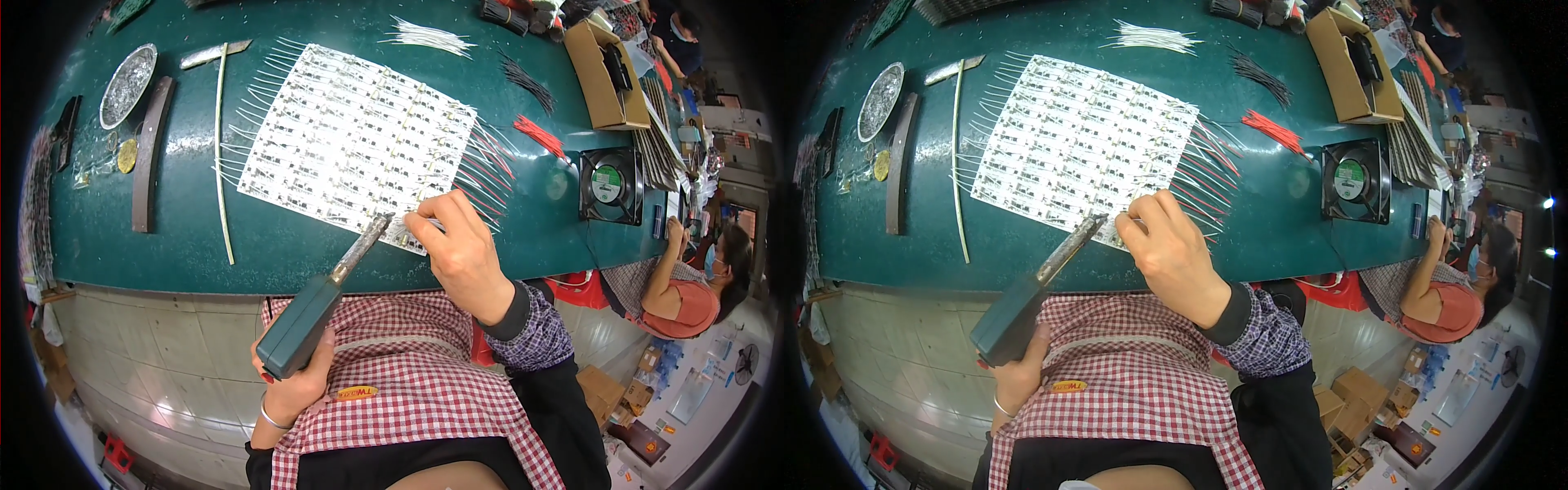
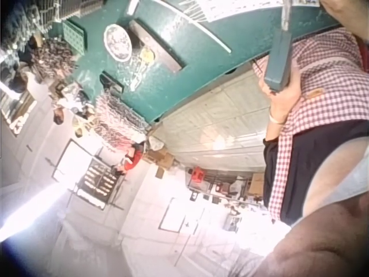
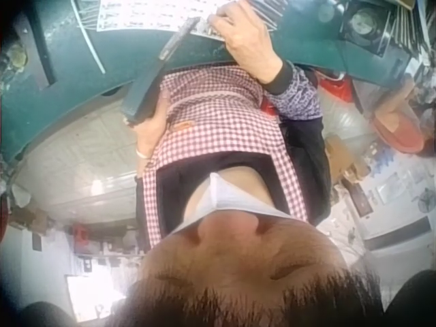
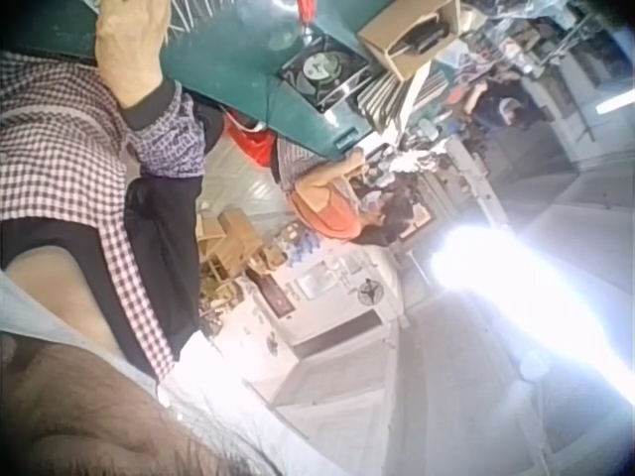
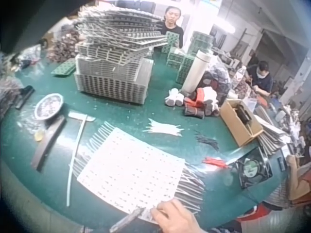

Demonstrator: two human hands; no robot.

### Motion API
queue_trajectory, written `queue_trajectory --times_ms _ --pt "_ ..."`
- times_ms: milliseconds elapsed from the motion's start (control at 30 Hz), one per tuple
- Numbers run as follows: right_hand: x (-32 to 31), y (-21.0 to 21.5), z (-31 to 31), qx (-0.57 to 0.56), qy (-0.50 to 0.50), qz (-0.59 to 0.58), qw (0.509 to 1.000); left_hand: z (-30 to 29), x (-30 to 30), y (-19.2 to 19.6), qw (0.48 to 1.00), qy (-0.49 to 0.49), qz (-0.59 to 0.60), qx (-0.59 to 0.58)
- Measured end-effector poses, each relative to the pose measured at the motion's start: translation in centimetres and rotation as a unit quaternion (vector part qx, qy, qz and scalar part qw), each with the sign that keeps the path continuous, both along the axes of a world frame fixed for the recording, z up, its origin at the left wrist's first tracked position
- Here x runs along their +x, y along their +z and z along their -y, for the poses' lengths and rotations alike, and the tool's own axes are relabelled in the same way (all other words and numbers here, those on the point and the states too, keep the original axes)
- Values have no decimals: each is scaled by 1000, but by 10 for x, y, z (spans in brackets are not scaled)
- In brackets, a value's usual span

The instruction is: The person attaches wires to an array of LED boards using a soldering gun and solder tin, bracing the wires with tweezers.

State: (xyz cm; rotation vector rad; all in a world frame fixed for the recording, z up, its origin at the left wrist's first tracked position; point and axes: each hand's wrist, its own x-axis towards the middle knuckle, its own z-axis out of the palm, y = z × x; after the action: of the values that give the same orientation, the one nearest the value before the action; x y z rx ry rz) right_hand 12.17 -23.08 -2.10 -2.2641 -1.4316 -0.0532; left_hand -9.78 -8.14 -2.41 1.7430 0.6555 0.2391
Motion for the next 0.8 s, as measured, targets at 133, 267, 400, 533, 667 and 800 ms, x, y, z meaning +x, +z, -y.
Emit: queue_trajectory --times_ms 133,267,400,533,667,800 --pt "0 -1 1 0 -1 4 1000 -1 -9 -1 1000 -18 -3 17" --pt "-1 -1 0 2 -2 3 1000 1 -7 3 1000 6 -21 -21" --pt "-2 1 0 28 -15 19 999 0 -9 3 1000 10 -20 -11" --pt "-6 2 1 78 -18 9 997 0 -13 1 999 11 -15 -30" --pt "-9 -6 1 83 0 -16 996 -1 -15 0 1000 4 -10 -17" --pt "-10 -7 2 70 7 -40 997 1 -16 -1 1000 8 -5 -15"
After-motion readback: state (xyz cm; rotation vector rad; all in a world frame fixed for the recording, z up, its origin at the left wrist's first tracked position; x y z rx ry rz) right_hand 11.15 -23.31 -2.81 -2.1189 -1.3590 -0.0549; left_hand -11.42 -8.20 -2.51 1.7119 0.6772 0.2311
